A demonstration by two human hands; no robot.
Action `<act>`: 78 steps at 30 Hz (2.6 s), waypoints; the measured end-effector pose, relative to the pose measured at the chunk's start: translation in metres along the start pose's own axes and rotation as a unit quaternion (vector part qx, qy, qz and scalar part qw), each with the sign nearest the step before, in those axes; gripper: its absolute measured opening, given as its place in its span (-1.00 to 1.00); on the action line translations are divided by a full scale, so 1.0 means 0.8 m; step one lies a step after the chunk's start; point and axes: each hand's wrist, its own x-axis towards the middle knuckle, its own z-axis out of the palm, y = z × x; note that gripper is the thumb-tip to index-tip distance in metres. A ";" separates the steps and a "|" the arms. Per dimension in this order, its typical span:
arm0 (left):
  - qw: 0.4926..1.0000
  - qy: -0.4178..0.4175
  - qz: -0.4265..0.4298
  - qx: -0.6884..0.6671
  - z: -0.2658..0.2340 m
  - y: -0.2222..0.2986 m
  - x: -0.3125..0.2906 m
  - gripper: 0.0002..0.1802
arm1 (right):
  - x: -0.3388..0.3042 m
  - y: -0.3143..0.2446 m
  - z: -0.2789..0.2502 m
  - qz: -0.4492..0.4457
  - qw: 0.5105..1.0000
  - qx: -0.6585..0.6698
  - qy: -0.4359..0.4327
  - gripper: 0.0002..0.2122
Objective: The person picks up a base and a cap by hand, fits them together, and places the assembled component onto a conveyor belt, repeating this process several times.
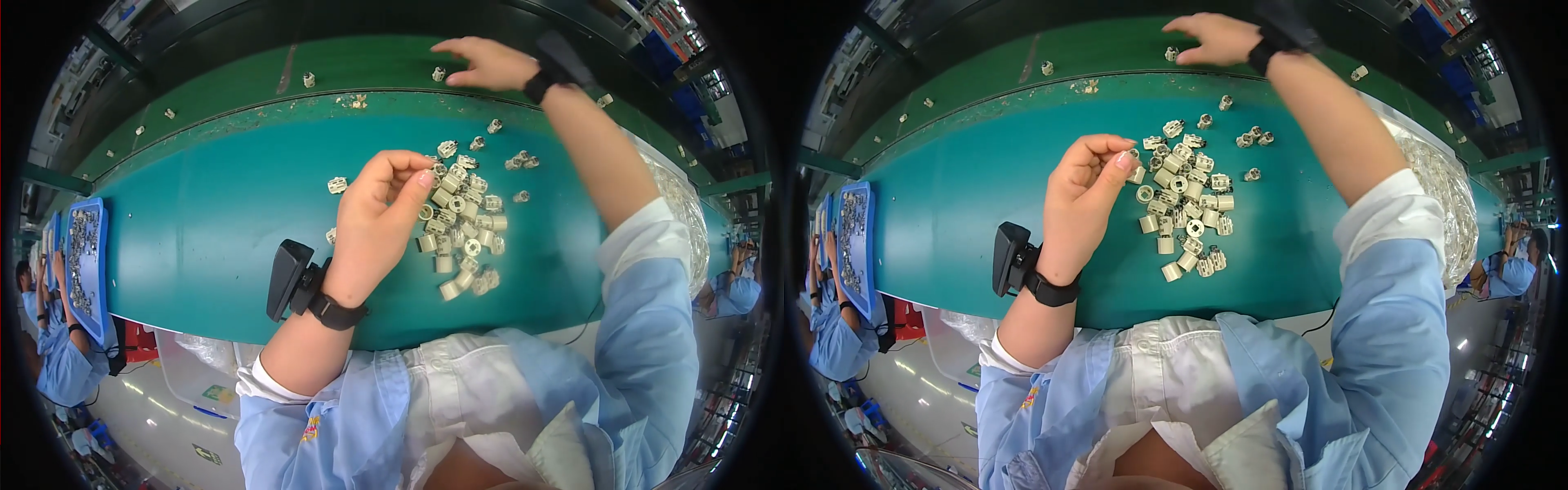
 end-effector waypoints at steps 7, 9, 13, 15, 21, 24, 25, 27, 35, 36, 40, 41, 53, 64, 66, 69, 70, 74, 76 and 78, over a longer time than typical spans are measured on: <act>0.999 0.029 0.015 -0.002 -0.003 0.010 -0.008 -0.78 | -0.014 -0.106 -0.024 0.111 0.986 0.119 0.036 -0.81; 0.998 0.012 -0.009 -0.069 0.007 0.017 -0.014 -0.77 | -0.059 -0.150 -0.046 0.056 0.941 0.333 0.028 -0.81; 0.949 -0.118 -0.139 -0.258 0.041 0.031 -0.045 -0.73 | -0.170 -0.244 -0.062 -0.027 0.971 0.231 0.059 -0.79; 0.929 -0.186 -0.187 -0.260 0.049 0.035 -0.059 -0.72 | -0.201 -0.269 -0.061 -0.029 0.992 0.087 0.088 -0.78; 0.933 -0.180 -0.184 -0.251 0.089 0.024 -0.070 -0.77 | -0.303 -0.209 -0.049 0.109 0.969 0.036 0.220 -0.75; 0.948 -0.156 -0.161 -0.227 0.091 0.012 -0.077 -0.78 | -0.380 -0.109 -0.056 0.327 0.891 0.045 0.311 -0.78; 0.950 -0.145 -0.155 -0.228 0.089 0.006 -0.079 -0.78 | -0.410 -0.080 -0.058 0.393 0.879 0.021 0.270 -0.75; 0.955 -0.121 -0.146 -0.228 0.085 -0.006 -0.082 -0.79 | -0.460 -0.040 -0.043 0.478 0.857 -0.028 0.189 -0.68; 0.953 -0.094 -0.165 -0.236 0.094 -0.034 -0.086 -0.80 | -0.495 0.008 0.010 0.522 0.839 -0.052 0.145 -0.66; 0.954 -0.094 -0.165 -0.233 0.096 -0.036 -0.087 -0.80 | -0.491 0.009 0.008 0.512 0.845 -0.065 0.140 -0.67; 0.958 -0.096 -0.161 -0.216 0.098 -0.041 -0.089 -0.79 | -0.484 0.006 0.008 0.559 0.818 -0.106 0.082 -0.74; 0.959 -0.097 -0.160 -0.211 0.098 -0.042 -0.089 -0.79 | -0.482 0.005 0.010 0.577 0.806 -0.113 0.066 -0.75; 0.971 -0.105 -0.139 -0.165 0.081 -0.041 -0.103 -0.77 | -0.427 -0.129 -0.020 0.236 0.837 0.413 0.270 -0.64; 0.968 -0.144 -0.087 -0.184 0.071 -0.019 -0.118 -0.76 | -0.312 -0.263 0.057 0.034 0.652 0.720 0.235 -0.65; 0.974 -0.128 -0.077 -0.168 0.066 -0.020 -0.120 -0.76 | -0.300 -0.266 0.072 0.046 0.595 0.766 0.237 -0.65; 0.977 -0.115 -0.067 -0.166 0.059 -0.024 -0.125 -0.77 | -0.288 -0.270 0.088 0.040 0.554 0.801 0.223 -0.66; 0.977 -0.112 -0.068 -0.168 0.056 -0.025 -0.126 -0.77 | -0.285 -0.271 0.093 0.027 0.548 0.807 0.219 -0.66; 0.979 -0.085 -0.077 -0.167 0.049 -0.028 -0.126 -0.77 | -0.276 -0.281 0.105 0.055 0.553 0.799 0.228 -0.70; 0.980 -0.081 -0.075 -0.166 0.048 -0.029 -0.125 -0.77 | -0.274 -0.285 0.106 0.070 0.578 0.781 0.227 -0.73; 0.979 -0.081 -0.083 -0.169 0.049 -0.029 -0.125 -0.78 | -0.273 -0.287 0.104 0.064 0.610 0.752 0.241 -0.73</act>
